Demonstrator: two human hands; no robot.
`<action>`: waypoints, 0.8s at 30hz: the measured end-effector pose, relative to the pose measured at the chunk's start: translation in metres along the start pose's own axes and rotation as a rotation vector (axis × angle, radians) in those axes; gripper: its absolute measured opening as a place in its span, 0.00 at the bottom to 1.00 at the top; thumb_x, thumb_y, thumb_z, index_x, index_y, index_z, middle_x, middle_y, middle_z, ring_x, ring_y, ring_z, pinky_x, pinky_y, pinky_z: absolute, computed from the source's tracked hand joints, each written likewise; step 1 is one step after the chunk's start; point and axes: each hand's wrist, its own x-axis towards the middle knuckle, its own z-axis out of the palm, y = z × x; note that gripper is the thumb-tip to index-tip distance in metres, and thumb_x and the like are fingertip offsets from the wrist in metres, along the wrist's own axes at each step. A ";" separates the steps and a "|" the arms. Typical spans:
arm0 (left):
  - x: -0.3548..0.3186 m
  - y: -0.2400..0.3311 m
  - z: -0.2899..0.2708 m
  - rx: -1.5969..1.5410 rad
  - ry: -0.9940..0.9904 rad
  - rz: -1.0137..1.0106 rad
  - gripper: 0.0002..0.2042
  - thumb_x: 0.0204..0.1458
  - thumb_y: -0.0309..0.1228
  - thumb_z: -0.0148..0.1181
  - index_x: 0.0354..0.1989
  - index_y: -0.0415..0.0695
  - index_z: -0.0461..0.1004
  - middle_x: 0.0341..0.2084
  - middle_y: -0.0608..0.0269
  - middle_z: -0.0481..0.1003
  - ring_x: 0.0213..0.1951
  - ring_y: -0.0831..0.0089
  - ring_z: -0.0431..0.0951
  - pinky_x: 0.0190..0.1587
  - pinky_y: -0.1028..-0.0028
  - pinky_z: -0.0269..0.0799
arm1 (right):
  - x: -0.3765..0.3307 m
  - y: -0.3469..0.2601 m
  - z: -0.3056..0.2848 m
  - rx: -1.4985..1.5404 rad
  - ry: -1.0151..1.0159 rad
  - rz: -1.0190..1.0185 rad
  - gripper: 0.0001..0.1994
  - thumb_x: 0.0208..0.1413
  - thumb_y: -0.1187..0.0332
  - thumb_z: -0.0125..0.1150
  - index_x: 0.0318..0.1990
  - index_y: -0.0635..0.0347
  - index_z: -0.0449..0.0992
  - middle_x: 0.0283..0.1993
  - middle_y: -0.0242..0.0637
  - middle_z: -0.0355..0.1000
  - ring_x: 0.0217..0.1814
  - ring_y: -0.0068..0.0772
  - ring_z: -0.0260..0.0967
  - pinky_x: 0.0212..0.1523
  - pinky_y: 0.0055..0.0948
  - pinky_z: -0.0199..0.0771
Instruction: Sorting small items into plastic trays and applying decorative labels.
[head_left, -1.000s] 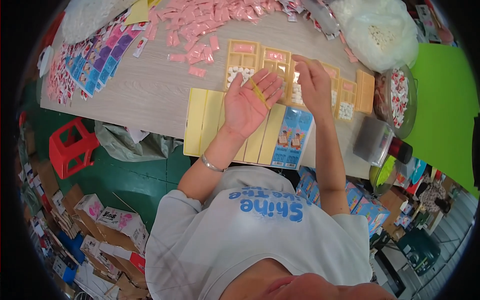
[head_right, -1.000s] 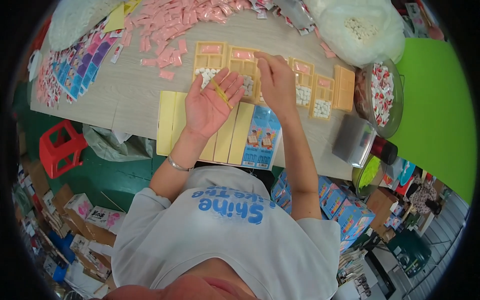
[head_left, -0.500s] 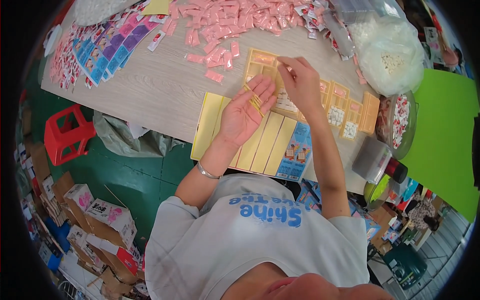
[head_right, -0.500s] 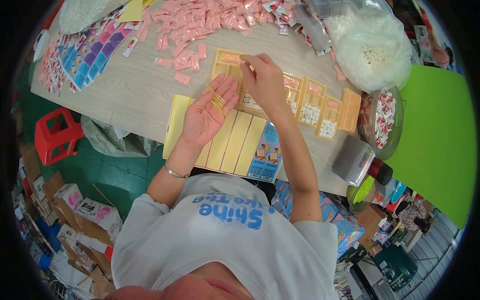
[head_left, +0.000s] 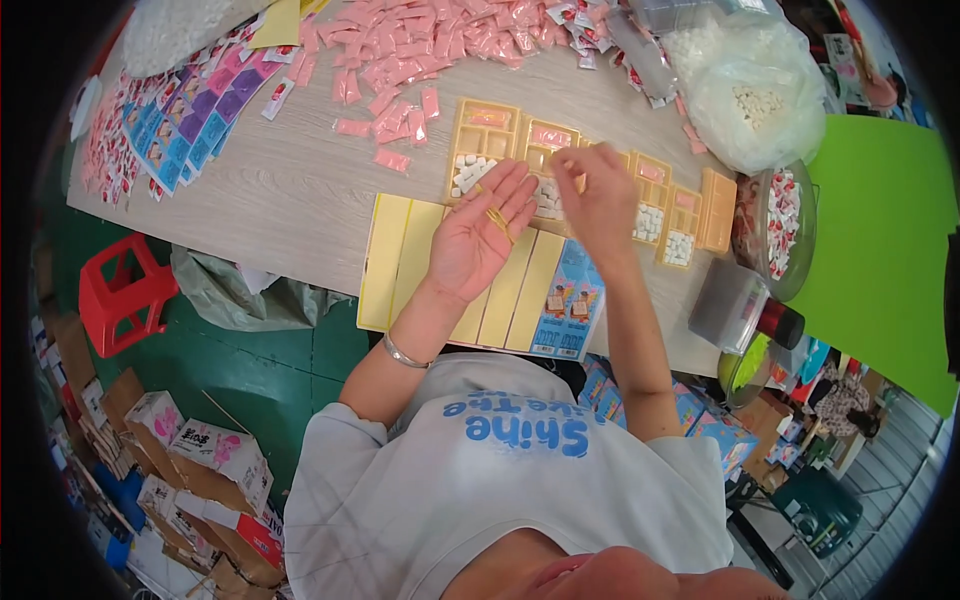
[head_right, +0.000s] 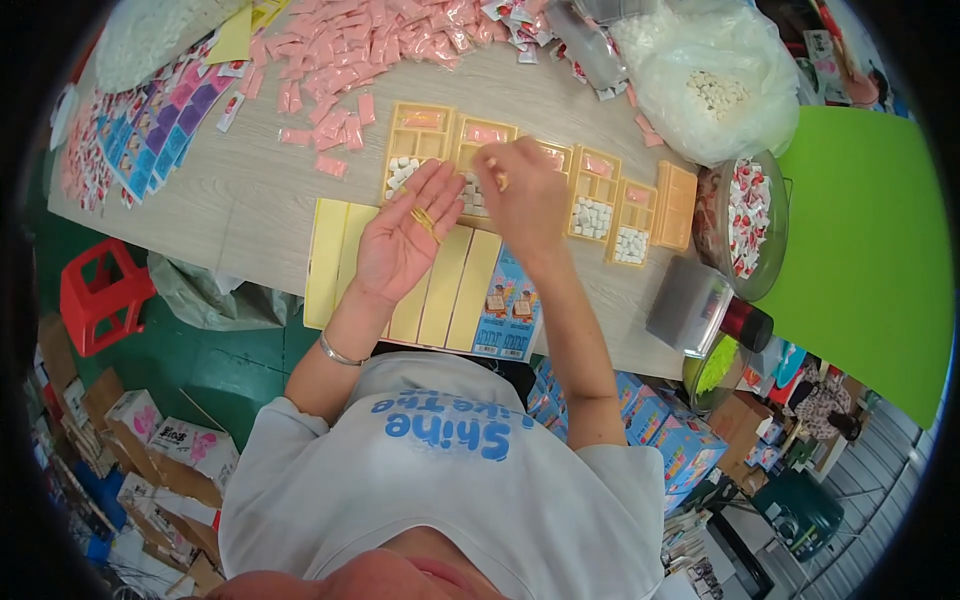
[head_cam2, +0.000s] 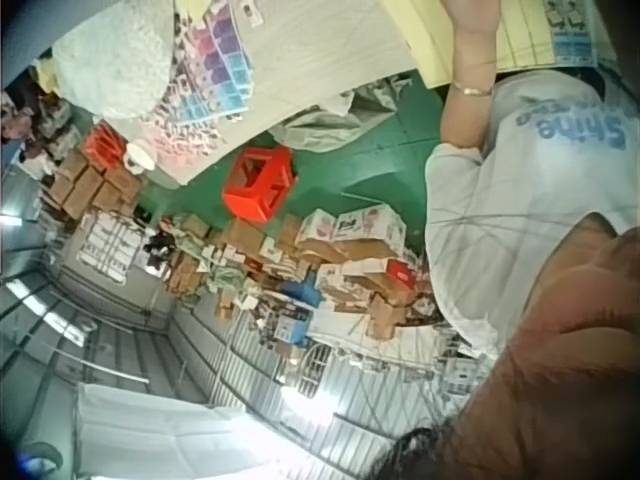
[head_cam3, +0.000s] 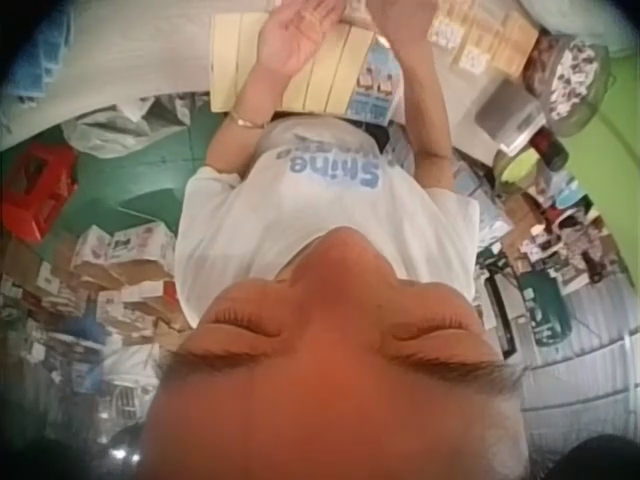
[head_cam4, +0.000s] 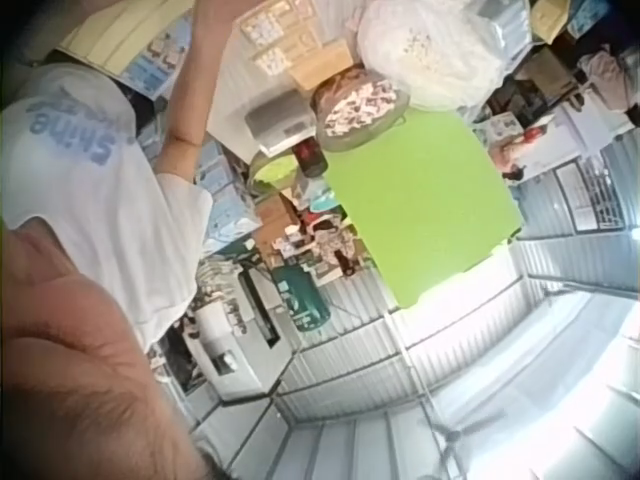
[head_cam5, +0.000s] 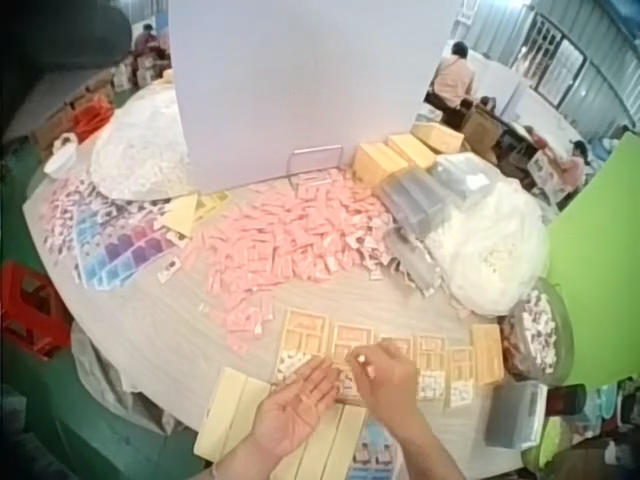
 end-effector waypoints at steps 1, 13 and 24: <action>0.001 -0.001 0.003 0.010 0.015 -0.015 0.25 0.68 0.34 0.41 0.70 0.34 0.55 0.68 0.51 0.60 0.69 0.61 0.60 0.71 0.60 0.56 | 0.006 0.017 0.000 -0.130 0.041 -0.053 0.03 0.52 0.71 0.69 0.34 0.56 0.82 0.29 0.33 0.73 0.25 0.32 0.73 0.26 0.31 0.70; 0.005 -0.018 0.012 -0.314 -0.132 -0.097 0.43 0.64 0.62 0.35 0.73 0.34 0.48 0.72 0.50 0.54 0.69 0.60 0.59 0.73 0.61 0.50 | -0.024 -0.021 -0.017 0.099 -0.180 -0.019 0.05 0.51 0.71 0.70 0.36 0.57 0.84 0.31 0.37 0.76 0.22 0.30 0.71 0.25 0.30 0.71; 0.011 -0.036 0.011 -0.278 -0.064 -0.148 0.42 0.63 0.64 0.33 0.71 0.37 0.55 0.67 0.52 0.62 0.68 0.59 0.61 0.72 0.61 0.52 | -0.015 0.037 -0.033 -0.033 -0.019 0.026 0.06 0.51 0.69 0.71 0.33 0.57 0.79 0.29 0.33 0.71 0.26 0.31 0.72 0.25 0.31 0.72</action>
